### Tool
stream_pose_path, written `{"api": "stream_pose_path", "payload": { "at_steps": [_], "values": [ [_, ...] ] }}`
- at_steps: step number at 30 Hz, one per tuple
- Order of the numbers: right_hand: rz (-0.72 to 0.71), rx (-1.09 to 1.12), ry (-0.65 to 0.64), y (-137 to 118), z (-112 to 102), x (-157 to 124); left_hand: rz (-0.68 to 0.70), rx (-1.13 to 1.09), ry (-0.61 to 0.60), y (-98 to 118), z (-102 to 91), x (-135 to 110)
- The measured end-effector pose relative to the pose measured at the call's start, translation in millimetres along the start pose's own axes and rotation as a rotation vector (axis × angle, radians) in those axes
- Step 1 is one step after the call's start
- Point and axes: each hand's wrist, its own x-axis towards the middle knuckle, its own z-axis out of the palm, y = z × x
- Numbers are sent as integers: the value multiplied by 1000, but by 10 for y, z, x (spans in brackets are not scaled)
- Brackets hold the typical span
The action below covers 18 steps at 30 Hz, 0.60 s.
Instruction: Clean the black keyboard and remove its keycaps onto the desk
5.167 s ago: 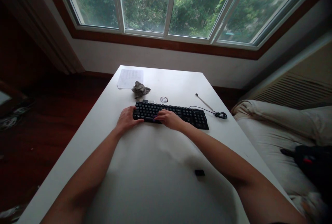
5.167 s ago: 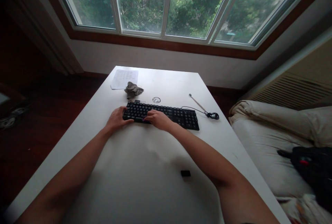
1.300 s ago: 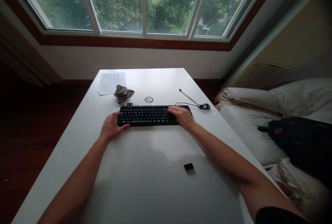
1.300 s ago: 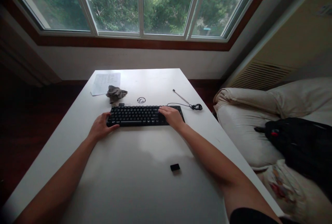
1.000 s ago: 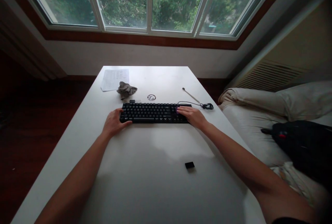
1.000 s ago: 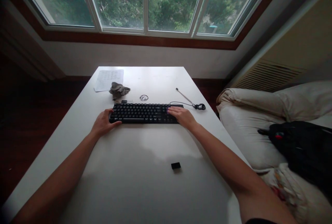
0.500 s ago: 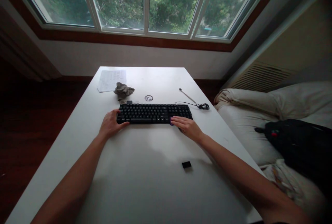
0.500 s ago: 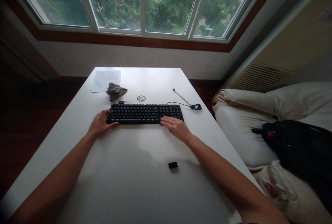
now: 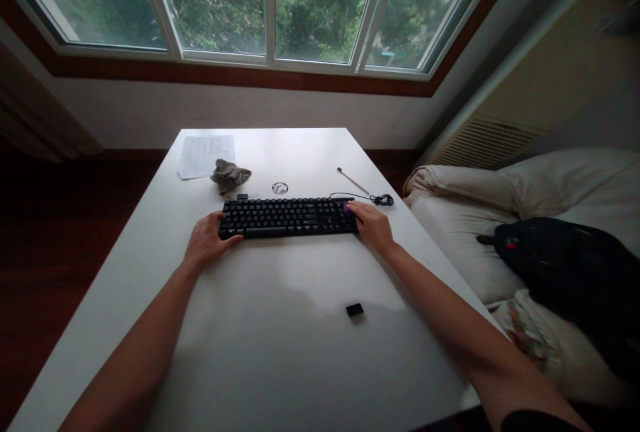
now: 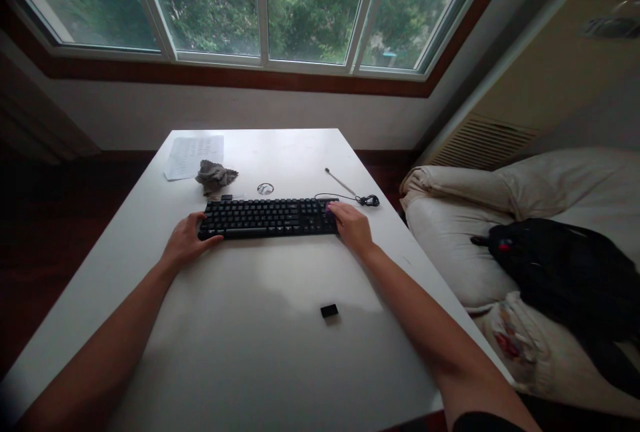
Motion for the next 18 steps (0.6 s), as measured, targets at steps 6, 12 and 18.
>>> {"api": "stream_pose_path", "payload": {
  "at_steps": [6, 12, 18],
  "values": [
    [9, -75, -77, -131, 246, 91, -2, 10, -5, 14, -15, -9],
    [-68, -24, -115, -144, 106, -234, -13, 24, -18, 10, -10, -3],
    [-137, 53, -179, -39, -175, -523, -14, 33, -28, -19, 21, 6]
  ]
}}
